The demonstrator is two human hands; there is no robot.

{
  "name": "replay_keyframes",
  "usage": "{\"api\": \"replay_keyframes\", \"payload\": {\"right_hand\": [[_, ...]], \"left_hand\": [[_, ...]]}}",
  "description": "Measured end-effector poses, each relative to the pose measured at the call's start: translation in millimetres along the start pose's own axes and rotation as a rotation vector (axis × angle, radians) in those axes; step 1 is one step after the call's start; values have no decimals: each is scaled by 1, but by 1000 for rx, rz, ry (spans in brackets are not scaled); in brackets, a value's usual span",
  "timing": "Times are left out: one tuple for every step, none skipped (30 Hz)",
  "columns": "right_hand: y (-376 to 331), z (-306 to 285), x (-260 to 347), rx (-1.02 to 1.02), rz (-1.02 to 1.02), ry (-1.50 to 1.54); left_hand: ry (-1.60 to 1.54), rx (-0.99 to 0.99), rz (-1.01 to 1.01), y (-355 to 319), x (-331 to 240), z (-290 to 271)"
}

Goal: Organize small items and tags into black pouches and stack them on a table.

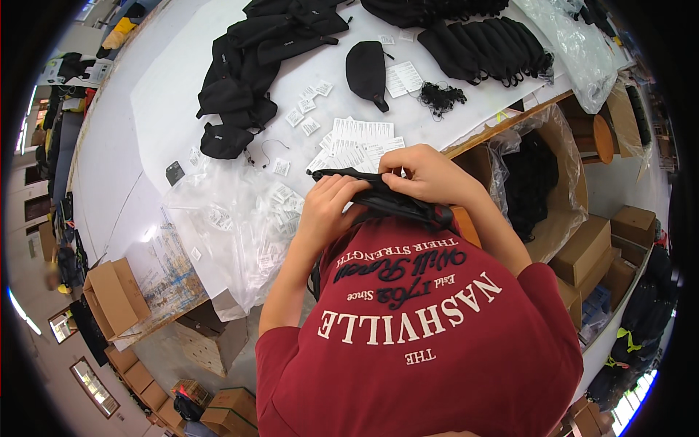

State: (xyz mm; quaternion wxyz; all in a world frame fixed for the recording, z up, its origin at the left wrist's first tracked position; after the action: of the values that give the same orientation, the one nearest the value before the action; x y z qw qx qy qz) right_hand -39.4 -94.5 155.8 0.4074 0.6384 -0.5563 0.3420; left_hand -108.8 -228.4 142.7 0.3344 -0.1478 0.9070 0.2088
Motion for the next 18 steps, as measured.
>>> {"api": "replay_keyframes", "payload": {"right_hand": [[0,-1,1,-1,1,0],[1,0,2,15,1,-2],[1,0,2,30,1,-4],[1,0,2,28,3,-3],[1,0,1,25,12,13],[1,1,1,24,20,30],[1,0,1,24,23,32],[1,0,0,25,44,37],[0,1,-1,26,67,44],[-1,1,-3,26,72,48],[-2,2,-7,14,79,74],[-2,2,-10,2,86,98],[-2,2,-11,1,73,86],[-2,2,-12,1,76,89],[-1,2,-11,-9,57,97],[-1,1,-10,-18,38,104],[0,1,-9,-17,40,105],[1,2,-7,-10,43,116]], "left_hand": [[-14,-1,-3,0,0,0],[-15,1,-3,-1,0,0],[-7,-5,23,-2,-1,-2],[0,-10,48,-2,-3,-3],[-1,-7,48,-2,-3,-2],[-1,-18,48,-1,-3,-2],[-1,-28,47,-1,-2,-2],[-3,-25,45,0,-2,-2],[15,-34,61,0,-3,-2],[32,-43,77,0,-5,-2],[30,-39,74,0,-5,-2],[42,-56,88,0,-6,-2],[54,-74,102,0,-8,-4],[52,-71,99,0,-9,-4],[60,-72,103,0,-10,-5],[68,-73,107,0,-11,-5],[67,-72,106,1,-11,-5],[71,-75,111,0,-12,-6]]}}
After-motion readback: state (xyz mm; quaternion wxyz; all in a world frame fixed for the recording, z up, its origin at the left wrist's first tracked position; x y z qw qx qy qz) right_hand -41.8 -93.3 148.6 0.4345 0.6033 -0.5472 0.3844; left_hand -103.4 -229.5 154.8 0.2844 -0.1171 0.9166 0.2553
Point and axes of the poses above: each hand's wrist, its own y-axis towards the middle knuckle, its own z-axis out of the palm, x = y × z, the point moved 6 cm from there along y, towards the middle knuckle, and after that the axes turned 12 degrees about -z, right-handed, at the moved point
